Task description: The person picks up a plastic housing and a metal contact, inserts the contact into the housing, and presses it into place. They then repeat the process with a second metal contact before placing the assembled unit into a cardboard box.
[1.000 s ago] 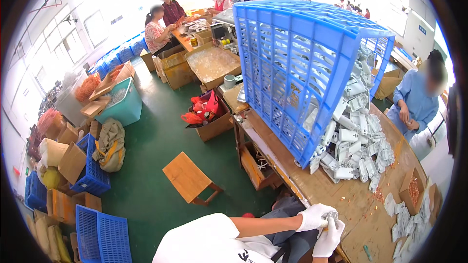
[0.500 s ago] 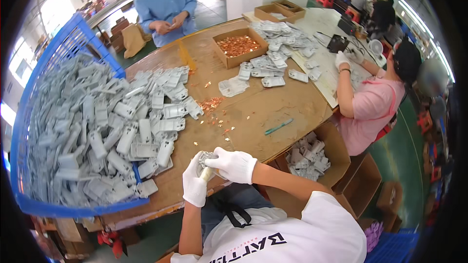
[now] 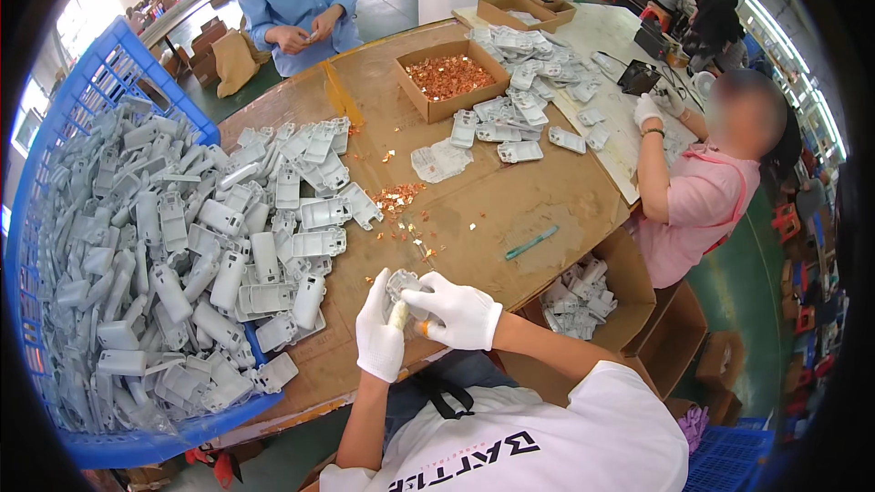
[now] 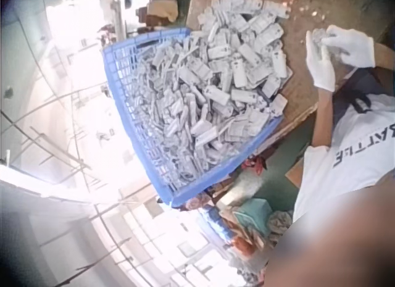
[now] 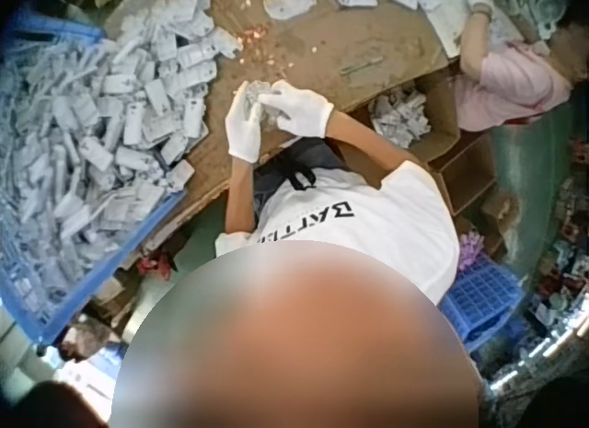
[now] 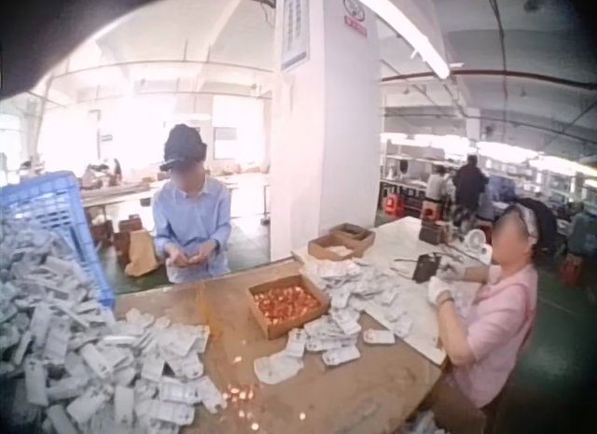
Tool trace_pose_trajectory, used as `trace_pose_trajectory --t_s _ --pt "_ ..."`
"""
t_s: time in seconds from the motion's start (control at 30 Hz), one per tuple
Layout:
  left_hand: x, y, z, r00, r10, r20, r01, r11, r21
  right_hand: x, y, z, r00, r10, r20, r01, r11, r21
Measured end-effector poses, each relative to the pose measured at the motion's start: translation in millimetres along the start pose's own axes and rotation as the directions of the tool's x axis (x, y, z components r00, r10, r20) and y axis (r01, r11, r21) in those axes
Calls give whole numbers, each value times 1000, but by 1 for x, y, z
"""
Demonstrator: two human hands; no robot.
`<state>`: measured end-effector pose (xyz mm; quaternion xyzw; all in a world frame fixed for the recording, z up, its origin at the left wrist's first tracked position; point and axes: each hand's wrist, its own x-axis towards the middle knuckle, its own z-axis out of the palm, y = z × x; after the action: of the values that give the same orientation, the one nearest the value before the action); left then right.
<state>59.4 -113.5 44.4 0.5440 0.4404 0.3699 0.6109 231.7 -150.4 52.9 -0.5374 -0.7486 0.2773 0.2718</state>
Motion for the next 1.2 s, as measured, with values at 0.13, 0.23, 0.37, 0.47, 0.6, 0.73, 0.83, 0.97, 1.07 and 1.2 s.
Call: trace_pose_trajectory --t_s 0.13,0.23,0.37,0.47,0.6,0.73,0.83,0.97,1.07,1.2 --pt "11 14 3 998 36 59 -31 996 -89 11 -2 0 992 104 -75 -113 985 -128" --pt "26 14 5 982 108 153 -30 899 -437 27 0 -8 960 71 -271 -113 983 -142" --pt "11 21 0 991 119 -56 -131 929 -345 66 37 -46 907 120 -402 -280 887 -366" --pt "-9 13 -21 912 351 -213 -266 900 345 107 93 -94 788 371 -492 -581 711 -395" --pt "-17 0 -64 825 536 -180 -194 568 799 145 141 -122 679 458 -574 -727 529 -437" --pt "-11 -15 -94 837 526 -153 -42 340 939 136 113 -91 877 115 -466 -420 655 -629" --pt "-1 -7 -95 871 455 -186 57 283 958 133 109 -41 945 -177 -276 -31 790 -613" --pt "24 -6 -77 889 437 -136 59 185 981 120 136 -40 933 -229 -279 16 799 -602" --pt "20 -2 -90 892 394 -221 195 104 975 135 136 -27 907 -291 -303 70 816 -573" --pt "25 -10 -94 910 318 -268 272 32 962 136 142 -21 930 -254 -264 52 804 -592"
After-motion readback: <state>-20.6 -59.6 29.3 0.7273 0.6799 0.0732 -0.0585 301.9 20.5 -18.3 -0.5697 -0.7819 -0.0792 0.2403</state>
